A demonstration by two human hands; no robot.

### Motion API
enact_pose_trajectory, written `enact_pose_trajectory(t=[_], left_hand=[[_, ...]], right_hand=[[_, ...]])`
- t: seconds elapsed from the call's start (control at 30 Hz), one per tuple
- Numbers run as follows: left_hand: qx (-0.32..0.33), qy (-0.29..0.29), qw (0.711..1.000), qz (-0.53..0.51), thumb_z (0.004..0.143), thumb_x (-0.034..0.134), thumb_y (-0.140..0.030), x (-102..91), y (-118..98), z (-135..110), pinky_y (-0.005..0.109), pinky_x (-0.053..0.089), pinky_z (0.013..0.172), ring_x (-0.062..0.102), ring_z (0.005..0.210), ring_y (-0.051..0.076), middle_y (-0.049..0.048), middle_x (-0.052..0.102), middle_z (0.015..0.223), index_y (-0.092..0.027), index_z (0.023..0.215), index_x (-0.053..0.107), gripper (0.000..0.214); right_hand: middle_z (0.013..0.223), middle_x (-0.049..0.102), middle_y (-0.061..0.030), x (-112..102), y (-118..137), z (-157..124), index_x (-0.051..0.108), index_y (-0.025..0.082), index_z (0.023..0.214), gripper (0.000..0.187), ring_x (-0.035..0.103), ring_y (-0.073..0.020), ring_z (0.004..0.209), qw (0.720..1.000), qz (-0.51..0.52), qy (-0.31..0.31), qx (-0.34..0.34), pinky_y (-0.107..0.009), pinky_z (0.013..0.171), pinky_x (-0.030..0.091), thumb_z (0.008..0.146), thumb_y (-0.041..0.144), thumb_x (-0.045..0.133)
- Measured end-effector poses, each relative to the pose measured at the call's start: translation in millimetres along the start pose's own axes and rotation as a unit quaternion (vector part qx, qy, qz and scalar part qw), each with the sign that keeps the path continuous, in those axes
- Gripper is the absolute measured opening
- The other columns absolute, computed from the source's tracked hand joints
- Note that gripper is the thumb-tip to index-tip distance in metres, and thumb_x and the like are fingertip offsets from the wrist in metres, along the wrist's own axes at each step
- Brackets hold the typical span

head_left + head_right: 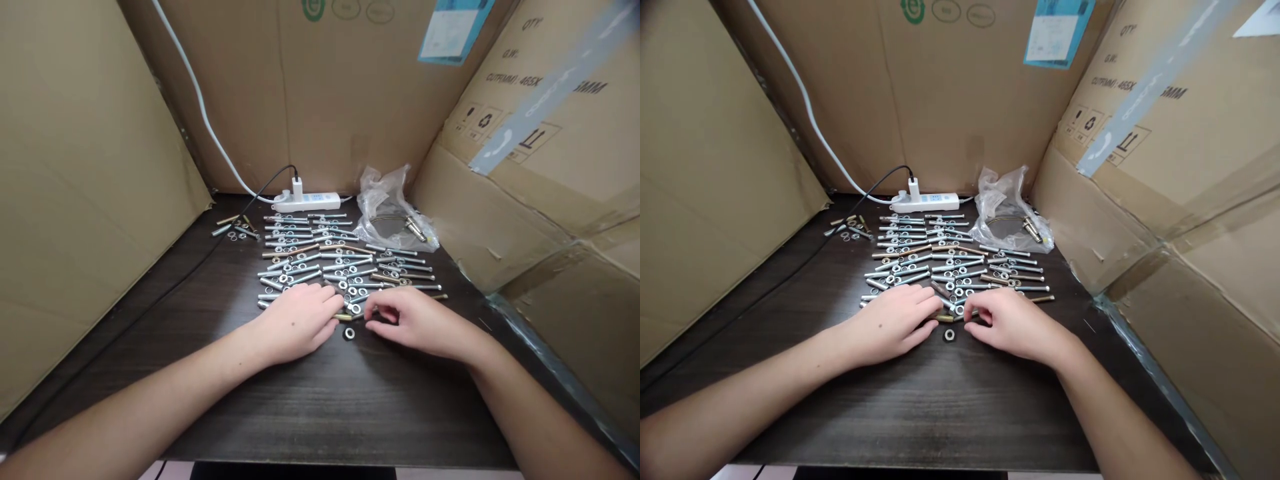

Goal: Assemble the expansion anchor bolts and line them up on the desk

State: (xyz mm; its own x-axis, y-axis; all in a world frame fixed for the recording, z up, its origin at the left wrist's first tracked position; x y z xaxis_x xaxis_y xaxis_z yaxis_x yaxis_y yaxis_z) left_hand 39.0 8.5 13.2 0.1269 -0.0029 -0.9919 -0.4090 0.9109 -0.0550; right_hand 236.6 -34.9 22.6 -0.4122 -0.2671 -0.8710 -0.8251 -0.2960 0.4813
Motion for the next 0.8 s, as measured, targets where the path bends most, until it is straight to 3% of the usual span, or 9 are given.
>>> enact_pose_trajectory(t=[0.1, 0.23, 0.37, 0.67, 0.8], left_hand=[[-0.007, 0.0, 1.0, -0.009, 0.093, 0.041, -0.027, -3.6, 0, 0, 0.032, 0.04, 0.068, 0.053, 0.078, 0.018, 0.0027, 0.057, 0.088, -0.019, 0.086, 0.051, 0.015], [-0.012, 0.003, 1.0, -0.027, 0.093, 0.04, -0.027, -6.3, 0, 1, 0.031, 0.041, 0.069, 0.054, 0.078, 0.018, 0.0021, 0.057, 0.087, -0.019, 0.085, 0.051, 0.016], [-0.013, -0.001, 0.999, -0.035, 0.092, 0.04, -0.025, -8.1, -2, 0, 0.031, 0.042, 0.068, 0.054, 0.078, 0.018, 0.0021, 0.057, 0.086, -0.019, 0.083, 0.052, 0.016], [-0.023, -0.027, 0.995, -0.088, 0.092, 0.039, -0.022, -8.7, 8, 0, 0.028, 0.043, 0.071, 0.056, 0.08, 0.016, 0.0014, 0.059, 0.086, -0.018, 0.086, 0.055, 0.017], [-0.008, -0.05, 0.991, -0.126, 0.091, 0.041, -0.02, -8.1, 12, -1, 0.026, 0.042, 0.069, 0.055, 0.077, 0.014, 0.0006, 0.06, 0.083, -0.018, 0.085, 0.056, 0.016]], right_hand=[[0.062, 0.054, 0.0053, 6, 11, -1, 0.062, 0.022, 0.075, 0.005, 0.046, -0.0088, 0.056, 1.0, -0.011, 0.02, -0.009, -0.021, 0.054, 0.028, 0.078, 0.025, 0.063], [0.058, 0.055, 0.0054, 17, 20, 2, 0.052, 0.019, 0.062, 0.026, 0.042, -0.0091, 0.054, 0.996, -0.08, -0.021, 0.012, -0.023, 0.053, 0.023, 0.075, 0.036, 0.068], [0.053, 0.051, 0.0053, 23, 20, 5, 0.047, 0.019, 0.058, 0.03, 0.039, -0.0092, 0.051, 0.993, -0.109, -0.048, 0.013, -0.024, 0.052, 0.02, 0.076, 0.036, 0.064], [0.054, 0.048, 0.0048, 12, 8, 6, 0.045, 0.019, 0.059, 0.03, 0.04, -0.0089, 0.052, 0.995, 0.005, -0.102, -0.008, -0.022, 0.052, 0.027, 0.085, 0.032, 0.053], [0.054, 0.045, 0.0042, 3, -9, 9, 0.048, 0.019, 0.061, 0.031, 0.04, -0.0098, 0.052, 0.986, 0.022, -0.166, 0.02, -0.022, 0.052, 0.029, 0.087, 0.035, 0.05]])
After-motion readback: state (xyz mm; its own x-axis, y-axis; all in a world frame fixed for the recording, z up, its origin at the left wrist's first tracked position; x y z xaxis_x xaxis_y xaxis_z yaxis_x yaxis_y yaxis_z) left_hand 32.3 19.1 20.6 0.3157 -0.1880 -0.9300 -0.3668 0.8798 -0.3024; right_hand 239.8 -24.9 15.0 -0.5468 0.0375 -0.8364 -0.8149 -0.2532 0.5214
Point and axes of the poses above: each hand's wrist, its own z-axis towards the middle knuckle, its own x-axis out of the palm, y = z × x, the point moved 2 cm from there along z, towards the middle knuckle
